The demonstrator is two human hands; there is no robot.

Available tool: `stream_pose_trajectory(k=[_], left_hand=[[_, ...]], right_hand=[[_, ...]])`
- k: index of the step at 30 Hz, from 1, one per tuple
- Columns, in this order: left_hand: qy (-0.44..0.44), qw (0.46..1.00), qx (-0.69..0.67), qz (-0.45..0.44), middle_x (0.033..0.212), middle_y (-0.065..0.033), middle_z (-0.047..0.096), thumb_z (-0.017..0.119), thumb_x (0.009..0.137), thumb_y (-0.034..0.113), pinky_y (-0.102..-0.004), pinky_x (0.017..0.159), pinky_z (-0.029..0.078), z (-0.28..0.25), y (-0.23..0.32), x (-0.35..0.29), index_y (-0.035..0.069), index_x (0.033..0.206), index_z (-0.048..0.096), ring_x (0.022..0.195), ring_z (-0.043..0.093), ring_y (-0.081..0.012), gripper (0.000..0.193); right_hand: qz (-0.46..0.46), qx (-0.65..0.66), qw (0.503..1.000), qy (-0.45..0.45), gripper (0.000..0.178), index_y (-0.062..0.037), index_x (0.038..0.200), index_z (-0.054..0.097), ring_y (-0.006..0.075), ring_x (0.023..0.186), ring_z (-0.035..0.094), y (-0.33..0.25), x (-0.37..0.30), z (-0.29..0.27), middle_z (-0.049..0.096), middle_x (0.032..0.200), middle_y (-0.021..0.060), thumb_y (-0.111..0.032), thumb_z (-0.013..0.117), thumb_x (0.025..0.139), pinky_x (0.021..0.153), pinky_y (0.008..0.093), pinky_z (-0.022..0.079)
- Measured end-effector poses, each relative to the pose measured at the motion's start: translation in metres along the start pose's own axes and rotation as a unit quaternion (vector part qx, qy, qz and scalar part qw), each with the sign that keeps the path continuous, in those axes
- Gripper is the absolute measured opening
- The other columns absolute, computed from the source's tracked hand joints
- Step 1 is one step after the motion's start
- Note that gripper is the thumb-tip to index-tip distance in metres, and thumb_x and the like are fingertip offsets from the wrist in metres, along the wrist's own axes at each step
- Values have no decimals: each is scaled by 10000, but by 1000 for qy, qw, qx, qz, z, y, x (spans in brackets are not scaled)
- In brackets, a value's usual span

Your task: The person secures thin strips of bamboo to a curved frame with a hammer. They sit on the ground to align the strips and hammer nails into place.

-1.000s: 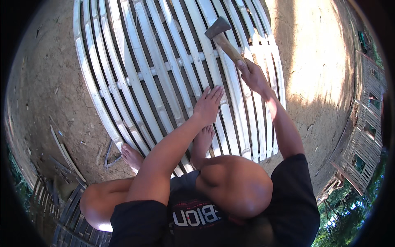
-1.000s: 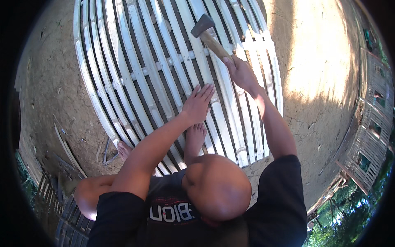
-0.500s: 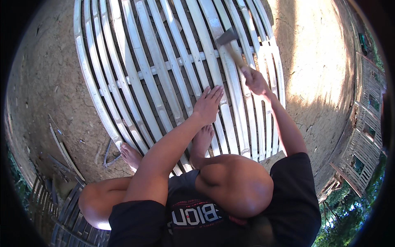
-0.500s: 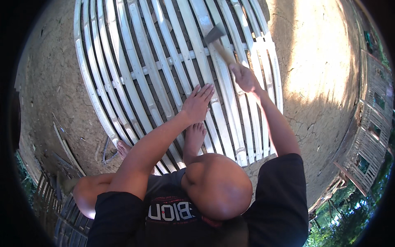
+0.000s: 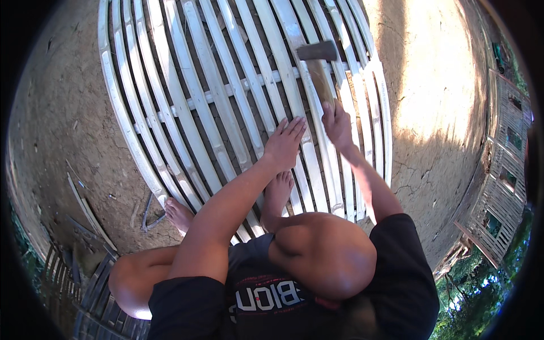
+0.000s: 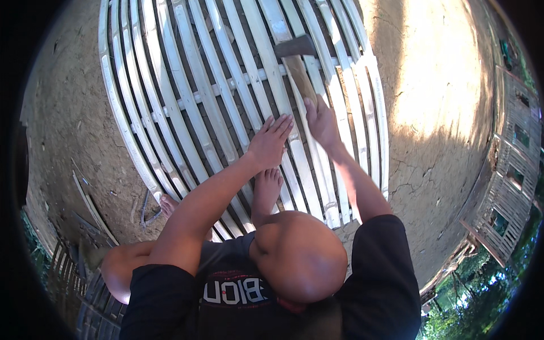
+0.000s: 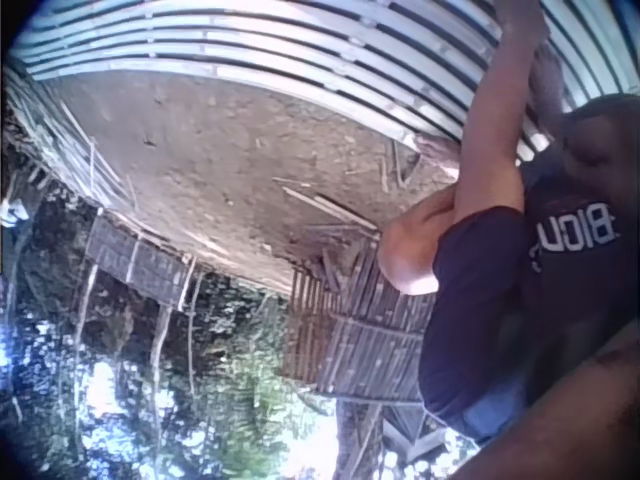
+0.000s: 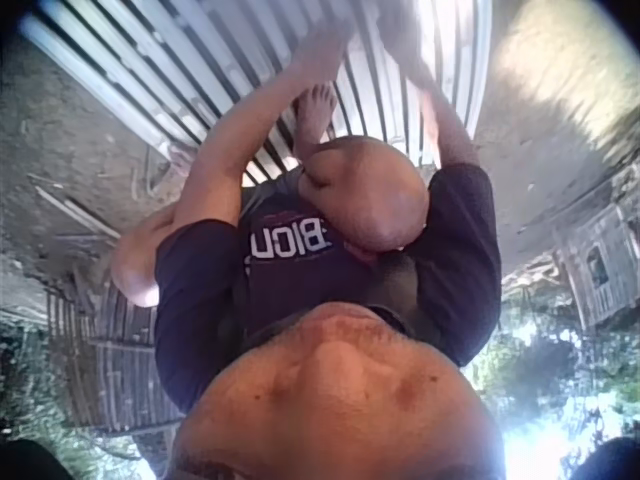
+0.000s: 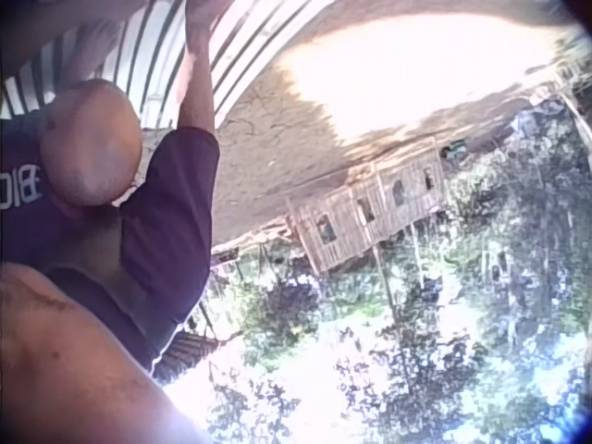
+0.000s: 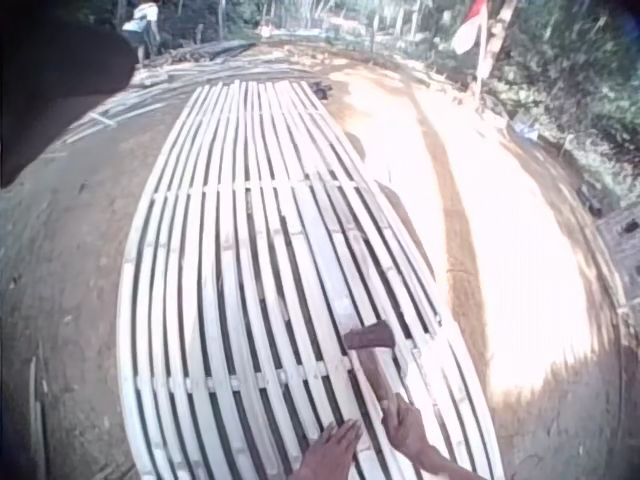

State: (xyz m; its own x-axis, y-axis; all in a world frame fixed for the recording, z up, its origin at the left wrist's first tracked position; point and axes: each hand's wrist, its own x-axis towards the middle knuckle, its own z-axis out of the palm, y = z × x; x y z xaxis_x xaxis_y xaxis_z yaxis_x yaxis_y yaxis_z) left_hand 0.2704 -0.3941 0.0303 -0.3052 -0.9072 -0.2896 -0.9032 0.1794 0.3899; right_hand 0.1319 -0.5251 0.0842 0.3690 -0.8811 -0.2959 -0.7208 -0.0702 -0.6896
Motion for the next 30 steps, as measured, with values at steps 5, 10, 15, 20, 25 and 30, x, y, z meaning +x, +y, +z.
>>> stream_pose_trajectory(k=[5, 10, 15, 20, 25, 30], left_hand=[[16, 1000, -9, 4, 1639, -124, 233, 577, 928, 295, -467, 1249, 114, 0, -1, 5, 2, 1532, 311, 1532, 171, -243, 722], [28, 998, -62, 12, 1623, -146, 267, 568, 931, 273, -480, 1240, 148, -1, 3, 8, -8, 1516, 335, 1523, 205, -257, 690], [151, 982, -114, 23, 1629, -162, 244, 533, 966, 303, -487, 1240, 145, -10, 27, 29, -21, 1518, 325, 1526, 197, -271, 673], [7, 1000, -29, -4, 1648, -127, 209, 476, 1004, 381, -462, 1254, 101, 9, 36, 45, -9, 1535, 300, 1540, 135, -251, 682], [-1, 1000, -3, -1, 1656, -109, 193, 483, 1003, 372, -459, 1254, 101, 5, 39, 49, -1, 1542, 289, 1543, 121, -237, 684], [6, 1000, -6, 3, 1658, -109, 183, 498, 994, 370, -468, 1256, 94, 5, 32, 53, 1, 1545, 283, 1544, 114, -235, 697]], right_hand=[[-6, -160, 985, -57, 383, -14, 1036, 504, 519, 749, 639, 27, -6, 5, 631, 726, 313, -396, 490, 1042, 626, 567, 481], [17, -129, 988, -79, 477, -6, 966, 529, 550, 786, 616, 39, -5, 8, 629, 755, 331, -471, 455, 1038, 680, 590, 472], [50, -6, 994, -98, 565, -20, 860, 597, 164, 506, 560, 17, 21, -62, 562, 597, 83, -534, 447, 1042, 464, 350, 443], [-2, 279, 954, 110, 476, -79, 820, 486, 73, 431, 447, -23, 46, -59, 471, 557, 4, -469, 391, 1076, 394, 238, 376], [132, 2, 976, -175, 427, -56, 1143, 636, 83, 489, 486, 78, 63, -84, 501, 578, -18, -458, 586, 1008, 421, 249, 370], [1, 201, 979, 21, 388, -59, 945, 593, 66, 473, 457, 27, 46, -58, 524, 588, -14, -412, 481, 1061, 425, 256, 370]])
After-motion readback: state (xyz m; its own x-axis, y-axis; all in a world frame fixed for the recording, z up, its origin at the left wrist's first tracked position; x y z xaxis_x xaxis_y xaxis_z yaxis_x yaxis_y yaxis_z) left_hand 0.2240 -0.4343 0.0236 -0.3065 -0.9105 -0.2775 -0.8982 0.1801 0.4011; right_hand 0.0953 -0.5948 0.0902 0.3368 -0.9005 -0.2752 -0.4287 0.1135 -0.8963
